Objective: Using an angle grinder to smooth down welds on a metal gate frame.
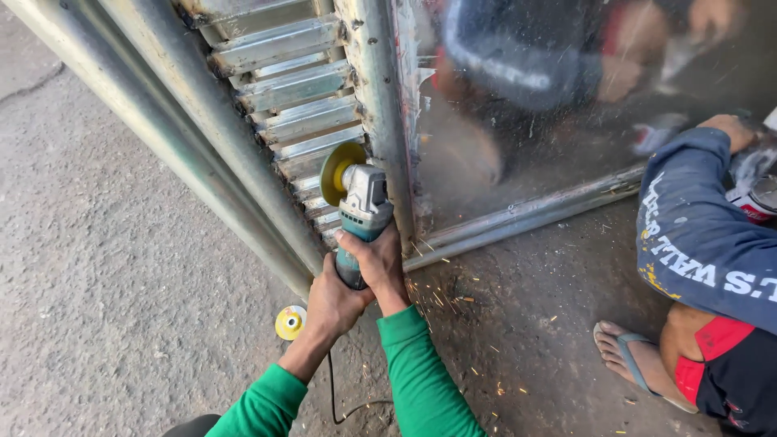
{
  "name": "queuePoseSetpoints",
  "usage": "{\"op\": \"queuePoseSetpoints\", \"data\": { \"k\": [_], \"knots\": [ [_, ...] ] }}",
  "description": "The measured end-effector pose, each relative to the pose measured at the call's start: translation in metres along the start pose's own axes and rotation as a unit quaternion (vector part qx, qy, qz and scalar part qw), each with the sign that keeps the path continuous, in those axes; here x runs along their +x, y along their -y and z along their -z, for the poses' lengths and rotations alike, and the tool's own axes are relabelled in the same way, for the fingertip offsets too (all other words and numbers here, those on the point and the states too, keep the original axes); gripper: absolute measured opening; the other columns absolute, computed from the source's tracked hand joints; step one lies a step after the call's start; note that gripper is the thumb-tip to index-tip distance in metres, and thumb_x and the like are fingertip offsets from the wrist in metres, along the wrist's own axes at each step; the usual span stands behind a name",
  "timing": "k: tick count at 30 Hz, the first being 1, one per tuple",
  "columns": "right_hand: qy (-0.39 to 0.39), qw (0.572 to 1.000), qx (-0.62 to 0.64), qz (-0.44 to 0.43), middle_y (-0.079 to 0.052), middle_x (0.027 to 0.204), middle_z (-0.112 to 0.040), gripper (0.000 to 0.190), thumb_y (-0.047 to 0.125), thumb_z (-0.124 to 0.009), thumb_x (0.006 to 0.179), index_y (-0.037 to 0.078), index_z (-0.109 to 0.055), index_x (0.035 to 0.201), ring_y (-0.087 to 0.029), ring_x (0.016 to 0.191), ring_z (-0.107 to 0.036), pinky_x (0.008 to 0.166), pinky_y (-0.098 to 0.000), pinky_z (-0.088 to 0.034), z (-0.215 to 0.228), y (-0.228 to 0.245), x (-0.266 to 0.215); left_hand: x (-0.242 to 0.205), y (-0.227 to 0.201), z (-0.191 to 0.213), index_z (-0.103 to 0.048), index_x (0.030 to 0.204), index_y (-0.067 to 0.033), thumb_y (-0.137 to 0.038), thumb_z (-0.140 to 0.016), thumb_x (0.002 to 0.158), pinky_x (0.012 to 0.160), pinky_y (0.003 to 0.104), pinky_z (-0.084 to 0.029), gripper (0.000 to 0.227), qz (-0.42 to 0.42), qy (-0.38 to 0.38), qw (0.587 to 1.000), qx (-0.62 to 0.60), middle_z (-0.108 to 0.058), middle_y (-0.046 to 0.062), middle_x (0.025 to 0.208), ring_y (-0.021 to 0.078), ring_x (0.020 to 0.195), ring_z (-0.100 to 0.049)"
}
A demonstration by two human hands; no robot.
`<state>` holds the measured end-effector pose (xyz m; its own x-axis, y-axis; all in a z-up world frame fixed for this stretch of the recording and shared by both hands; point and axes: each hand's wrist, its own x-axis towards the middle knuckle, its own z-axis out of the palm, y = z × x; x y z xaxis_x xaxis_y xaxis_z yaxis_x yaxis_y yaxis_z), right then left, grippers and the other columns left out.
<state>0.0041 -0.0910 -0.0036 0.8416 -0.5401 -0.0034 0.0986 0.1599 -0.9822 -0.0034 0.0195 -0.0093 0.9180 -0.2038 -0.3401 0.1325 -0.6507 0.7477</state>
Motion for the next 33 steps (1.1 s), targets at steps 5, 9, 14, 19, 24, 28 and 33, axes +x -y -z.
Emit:
{"op": "queuePoseSetpoints", "data": {
  "k": [5, 9, 14, 19, 24, 28, 33],
  "knots": [
    [-0.017, 1.0, -0.019, 0.009, -0.013, 0.093, -0.067, 0.061, 0.035, -0.089, 0.068, 0.001, -0.062, 0.111, -0.025, 0.096, -0.068, 0.085, -0.0476, -0.051, 0.005, -0.011, 0.01, -0.009, -0.024, 0.007, -0.051, 0.126, -0.0083, -0.038, -0.085, 0.063, 0.086, 0.057, -0.056, 0.078, -0.01, -0.001, 1.0, 0.019, -0.073, 0.027, 0.105, 0.0446, 0.103, -0.072],
    [0.0, 1.0, 0.001, -0.004, -0.015, 0.101, -0.067, 0.067, 0.036, -0.091, 0.067, 0.002, -0.06, 0.116, -0.027, 0.103, -0.066, 0.092, -0.0482, -0.05, 0.002, -0.016, 0.003, -0.005, -0.007, 0.0, -0.049, 0.127, -0.0141, -0.044, -0.084, 0.062, 0.093, 0.058, -0.055, 0.079, 0.005, -0.004, 0.999, 0.047, -0.073, 0.024, 0.109, 0.0438, 0.109, -0.07],
    [-0.022, 1.0, 0.016, -0.004, -0.015, 0.1, -0.066, 0.065, 0.033, -0.089, 0.068, 0.0, -0.061, 0.116, -0.024, 0.101, -0.065, 0.087, -0.0494, -0.05, 0.003, -0.018, -0.004, -0.008, -0.004, 0.0, -0.049, 0.125, -0.0126, -0.045, -0.083, 0.064, 0.094, 0.059, -0.054, 0.077, 0.015, 0.008, 0.998, 0.068, -0.072, 0.026, 0.109, 0.0457, 0.109, -0.069],
    [-0.026, 1.0, 0.006, 0.016, -0.012, 0.099, -0.064, 0.067, 0.034, -0.091, 0.068, 0.002, -0.06, 0.117, -0.022, 0.098, -0.064, 0.087, -0.0477, -0.05, 0.006, -0.037, 0.005, 0.002, -0.001, -0.003, -0.05, 0.125, -0.015, -0.042, -0.083, 0.063, 0.093, 0.057, -0.055, 0.076, 0.006, 0.005, 0.998, 0.065, -0.073, 0.024, 0.108, 0.0438, 0.109, -0.069],
    [-0.013, 0.999, 0.025, 0.027, -0.009, 0.097, -0.062, 0.067, 0.034, -0.091, 0.068, 0.003, -0.06, 0.117, -0.021, 0.095, -0.062, 0.086, -0.046, -0.05, 0.006, -0.042, 0.006, 0.002, 0.0, -0.005, -0.049, 0.126, -0.0139, -0.042, -0.083, 0.064, 0.095, 0.058, -0.054, 0.076, -0.002, -0.001, 0.997, 0.076, -0.072, 0.025, 0.108, 0.0451, 0.109, -0.069],
    [-0.005, 0.998, 0.046, 0.034, -0.008, 0.094, -0.063, 0.062, 0.031, -0.091, 0.068, 0.002, -0.06, 0.113, -0.018, 0.094, -0.061, 0.086, -0.0437, -0.05, 0.002, -0.057, 0.008, -0.001, -0.008, -0.005, -0.048, 0.125, -0.0145, -0.044, -0.082, 0.066, 0.096, 0.056, -0.055, 0.074, 0.011, 0.002, 0.996, 0.09, -0.072, 0.024, 0.107, 0.0441, 0.109, -0.069],
    [-0.007, 0.998, 0.044, 0.041, -0.009, 0.093, -0.063, 0.065, 0.034, -0.092, 0.068, 0.002, -0.059, 0.114, -0.019, 0.091, -0.063, 0.084, -0.0458, -0.05, 0.006, -0.045, 0.008, 0.007, 0.002, -0.007, -0.048, 0.128, -0.0159, -0.043, -0.082, 0.064, 0.095, 0.057, -0.054, 0.078, 0.004, -0.004, 0.996, 0.085, -0.073, 0.023, 0.109, 0.0444, 0.11, -0.069]
  ]
}}
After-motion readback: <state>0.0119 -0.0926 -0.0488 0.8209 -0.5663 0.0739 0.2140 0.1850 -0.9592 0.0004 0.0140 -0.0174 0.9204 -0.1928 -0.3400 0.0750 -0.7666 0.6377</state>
